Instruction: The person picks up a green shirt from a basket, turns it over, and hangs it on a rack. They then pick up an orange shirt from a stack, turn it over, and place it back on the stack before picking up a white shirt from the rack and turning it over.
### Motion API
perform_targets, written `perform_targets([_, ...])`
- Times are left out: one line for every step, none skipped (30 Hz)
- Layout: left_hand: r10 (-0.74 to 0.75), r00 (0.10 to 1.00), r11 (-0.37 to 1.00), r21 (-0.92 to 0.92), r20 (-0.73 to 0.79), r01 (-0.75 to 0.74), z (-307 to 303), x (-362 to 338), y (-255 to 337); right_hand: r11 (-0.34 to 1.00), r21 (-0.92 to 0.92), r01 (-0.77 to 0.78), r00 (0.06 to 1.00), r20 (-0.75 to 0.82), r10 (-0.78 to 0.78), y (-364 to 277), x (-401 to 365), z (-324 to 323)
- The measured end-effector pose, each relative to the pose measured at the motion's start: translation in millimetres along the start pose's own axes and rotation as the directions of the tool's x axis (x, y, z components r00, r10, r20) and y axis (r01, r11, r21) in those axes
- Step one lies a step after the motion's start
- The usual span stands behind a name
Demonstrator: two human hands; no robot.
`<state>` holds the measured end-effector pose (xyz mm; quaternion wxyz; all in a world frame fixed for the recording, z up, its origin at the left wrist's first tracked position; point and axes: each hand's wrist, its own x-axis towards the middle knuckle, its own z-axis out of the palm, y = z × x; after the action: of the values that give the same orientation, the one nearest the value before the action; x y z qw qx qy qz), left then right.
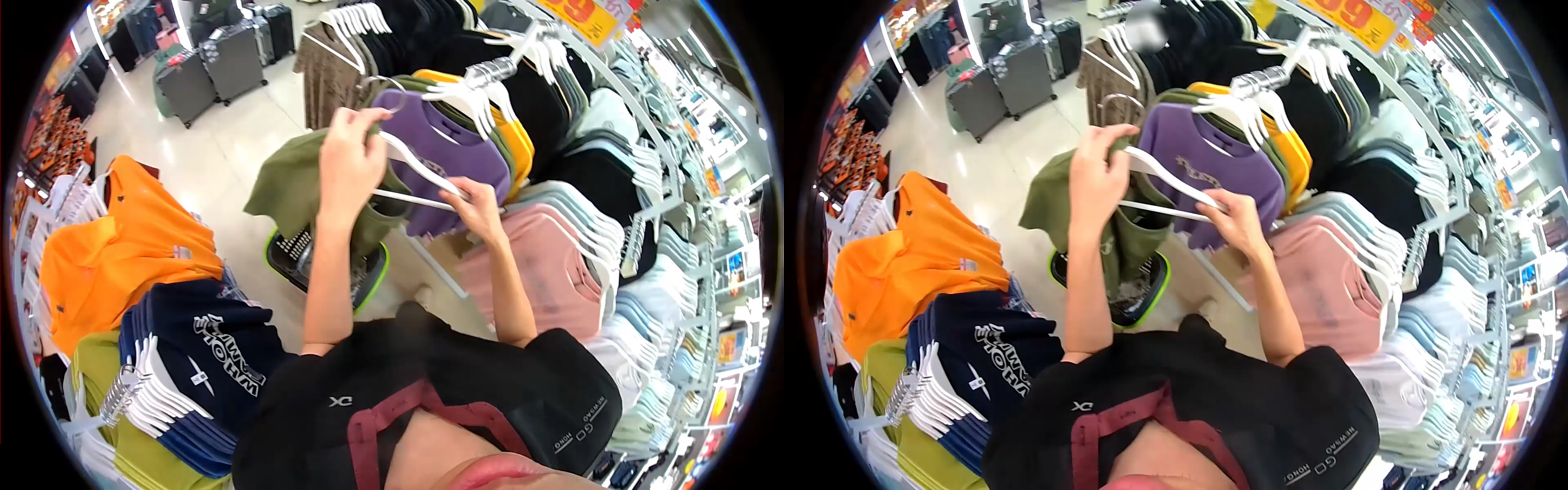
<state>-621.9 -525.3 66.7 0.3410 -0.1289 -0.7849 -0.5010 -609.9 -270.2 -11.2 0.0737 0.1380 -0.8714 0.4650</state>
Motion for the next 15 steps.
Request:
perform_targets([-0.009,1.000,1.000,0.006,0.013,0.009,-2,4,6,0.998,0.065,-0.019,1.000,-0.008,0.019,-1,0,2])
perform_targets([-0.036,0.999,0.999,0.002,0.035,0.036,-4,2,12,0.995,0.101,-0.004,1.000,-0.024,0.007,3,0,4])
perform_targets([0.002,1.000,1.000,0.007,0.012,-0.003,-4,2,13,0.996,0.087,0.014,0.999,-0.046,-0.010,-1,-3,6])
perform_targets([0.038,0.999,0.999,0.011,-0.024,-0.037,-3,1,12,0.997,0.069,0.028,0.998,-0.063,-0.024,-6,-3,6])
perform_targets([0.035,0.999,0.999,0.009,-0.039,-0.035,-3,0,12,0.998,0.046,0.051,0.996,-0.080,-0.047,-4,-3,7])
perform_targets([0.039,0.998,0.999,0.011,-0.049,-0.038,-3,-4,12,0.998,0.055,0.034,0.997,-0.077,-0.029,-6,-5,6])
perform_targets([0.030,0.998,0.999,0.033,-0.062,-0.028,0,-7,9,0.997,0.048,0.054,0.996,-0.075,-0.050,-3,-6,5])
perform_targets([0.032,0.996,0.998,0.048,-0.089,-0.028,2,-8,7,0.996,0.044,0.079,0.994,-0.080,-0.076,-1,-5,4])
perform_targets([0.046,0.993,0.999,0.023,-0.110,-0.043,4,-10,3,0.998,0.022,0.059,0.997,-0.054,-0.058,-2,-4,0])
perform_targets([0.061,0.989,0.998,-0.002,-0.136,-0.062,6,-9,2,0.997,0.025,0.069,0.996,-0.050,-0.067,-3,-2,-2])
perform_targets([0.053,0.987,0.998,-0.008,-0.151,-0.055,7,-10,1,0.999,0.031,0.044,0.998,-0.054,-0.042,-5,-2,-3])
perform_targets([0.049,0.987,0.999,-0.004,-0.155,-0.050,6,-9,-1,0.999,0.035,0.015,0.998,-0.055,-0.013,-8,-2,-3])
perform_targets([0.120,0.971,0.993,0.030,-0.209,-0.116,7,-8,-3,0.986,-0.035,0.165,0.980,-0.107,-0.168,-16,1,-1])
perform_targets([0.185,0.949,0.983,0.060,-0.254,-0.175,9,-8,-4,0.997,-0.080,0.021,0.999,-0.033,-0.024,-28,-2,-11])
perform_targets([0.185,0.943,0.983,0.067,-0.276,-0.173,10,-8,-3,0.976,-0.115,0.187,0.976,-0.091,-0.198,-39,-3,-15])
